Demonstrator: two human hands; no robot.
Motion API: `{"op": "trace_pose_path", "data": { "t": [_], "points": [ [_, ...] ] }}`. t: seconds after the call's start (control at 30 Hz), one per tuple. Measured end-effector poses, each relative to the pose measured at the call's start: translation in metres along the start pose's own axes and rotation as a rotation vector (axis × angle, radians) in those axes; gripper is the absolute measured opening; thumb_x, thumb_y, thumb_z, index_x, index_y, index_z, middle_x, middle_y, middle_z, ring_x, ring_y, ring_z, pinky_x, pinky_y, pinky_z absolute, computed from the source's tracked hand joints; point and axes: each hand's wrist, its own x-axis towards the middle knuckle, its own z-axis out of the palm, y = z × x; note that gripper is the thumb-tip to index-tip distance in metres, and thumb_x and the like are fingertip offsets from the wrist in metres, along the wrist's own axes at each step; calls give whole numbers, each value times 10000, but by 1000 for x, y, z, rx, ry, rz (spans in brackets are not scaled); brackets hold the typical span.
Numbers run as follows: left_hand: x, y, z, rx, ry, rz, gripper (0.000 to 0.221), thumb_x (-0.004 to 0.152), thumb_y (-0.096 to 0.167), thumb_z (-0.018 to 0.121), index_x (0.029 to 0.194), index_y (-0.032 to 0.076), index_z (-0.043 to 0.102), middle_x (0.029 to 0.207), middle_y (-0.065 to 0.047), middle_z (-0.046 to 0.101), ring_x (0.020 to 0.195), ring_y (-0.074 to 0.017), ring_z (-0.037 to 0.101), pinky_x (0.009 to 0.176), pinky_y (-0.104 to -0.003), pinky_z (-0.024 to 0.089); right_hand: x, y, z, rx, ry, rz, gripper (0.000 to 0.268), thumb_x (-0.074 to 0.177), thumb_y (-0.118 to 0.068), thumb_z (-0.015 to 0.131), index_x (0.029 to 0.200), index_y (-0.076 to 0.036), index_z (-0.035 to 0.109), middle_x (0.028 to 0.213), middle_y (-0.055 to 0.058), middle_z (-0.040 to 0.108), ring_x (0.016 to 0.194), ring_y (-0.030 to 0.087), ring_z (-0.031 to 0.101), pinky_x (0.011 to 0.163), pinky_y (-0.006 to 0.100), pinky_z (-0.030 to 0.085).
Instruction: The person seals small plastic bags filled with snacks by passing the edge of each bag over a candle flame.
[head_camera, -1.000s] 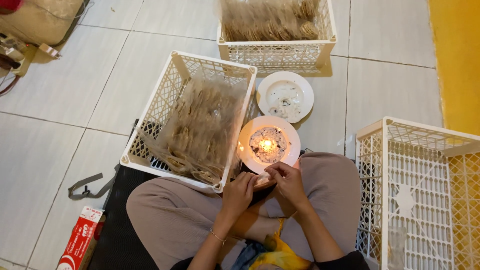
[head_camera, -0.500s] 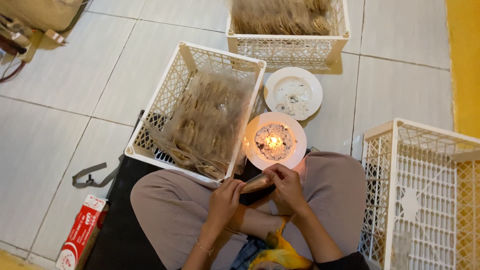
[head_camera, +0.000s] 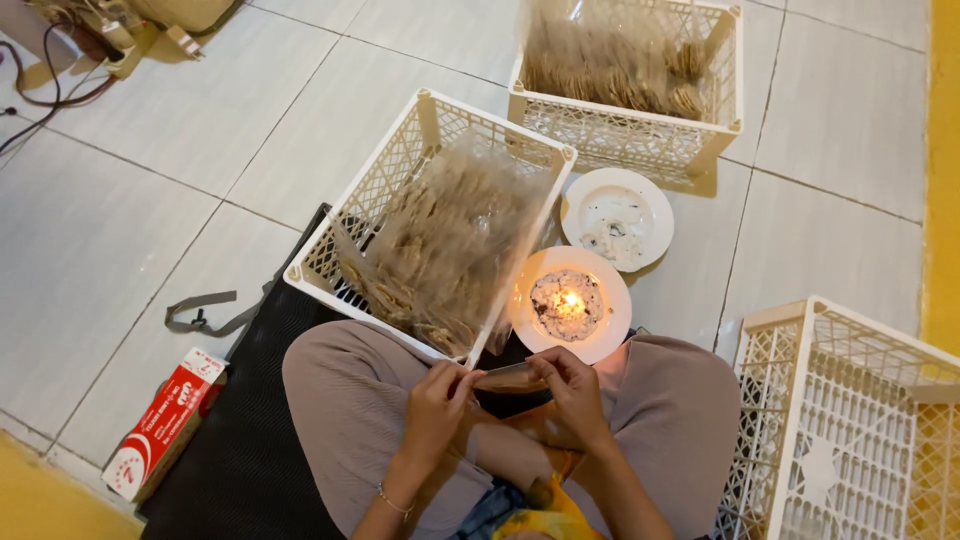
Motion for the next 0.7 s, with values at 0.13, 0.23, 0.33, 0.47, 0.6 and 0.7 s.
{"op": "trace_pose_path", "data": {
  "t": [0.13, 0.23, 0.33, 0.47, 0.6, 0.7],
  "points": [
    [15, 23, 9, 187, 78, 183, 87, 931, 126, 716, 975, 51, 714, 913, -109, 676, 840, -295, 671, 736, -380, 537, 8, -7, -4, 44, 42, 30, 173, 1021, -128, 633, 1019, 24, 715, 846, 37, 703, 821, 106, 649, 778, 255, 530],
    [33, 58, 21, 370, 106, 318, 267, 856, 170, 737, 1072, 24, 678, 1025, -163, 660, 968, -349, 625, 830, -436, 502, 10, -13, -4, 80, 112, 78, 171, 1003, -136, 618, 1028, 10, 704, 873, 28, 708, 833, 107, 673, 780, 262, 554],
    [36, 55, 45, 417, 55, 389, 319, 818, 178, 742, 1078, 13, 658, 1058, -191, 638, 1020, -370, 592, 879, -471, 469, 9, -13, -5, 137, 76, 95, 176, 1000, -136, 620, 1012, 19, 702, 874, 43, 721, 833, 106, 686, 781, 272, 587],
    [34, 31, 70, 335, -78, 411, 132, 907, 105, 674, 1013, 37, 635, 974, -139, 607, 969, -331, 595, 853, -455, 467, 7, 1, -18, 103, 86, 68, 181, 1008, -123, 628, 1009, 36, 714, 886, 52, 734, 834, 96, 677, 777, 249, 565],
    [36, 6, 86, 300, -114, 446, 52, 939, 97, 646, 971, 59, 629, 918, -112, 592, 891, -310, 588, 769, -443, 446, 10, 15, -27, 74, 111, 102, 175, 990, -118, 650, 1010, 33, 736, 874, 50, 746, 812, 94, 680, 753, 252, 570],
    [39, -3, 93, 303, -164, 442, 57, 970, 107, 643, 952, 59, 618, 906, -113, 585, 877, -307, 584, 763, -432, 447, 10, 13, -28, 63, 140, 133, 176, 979, -114, 665, 1020, 36, 747, 870, 64, 758, 810, 105, 697, 757, 258, 572]
  ]
}}
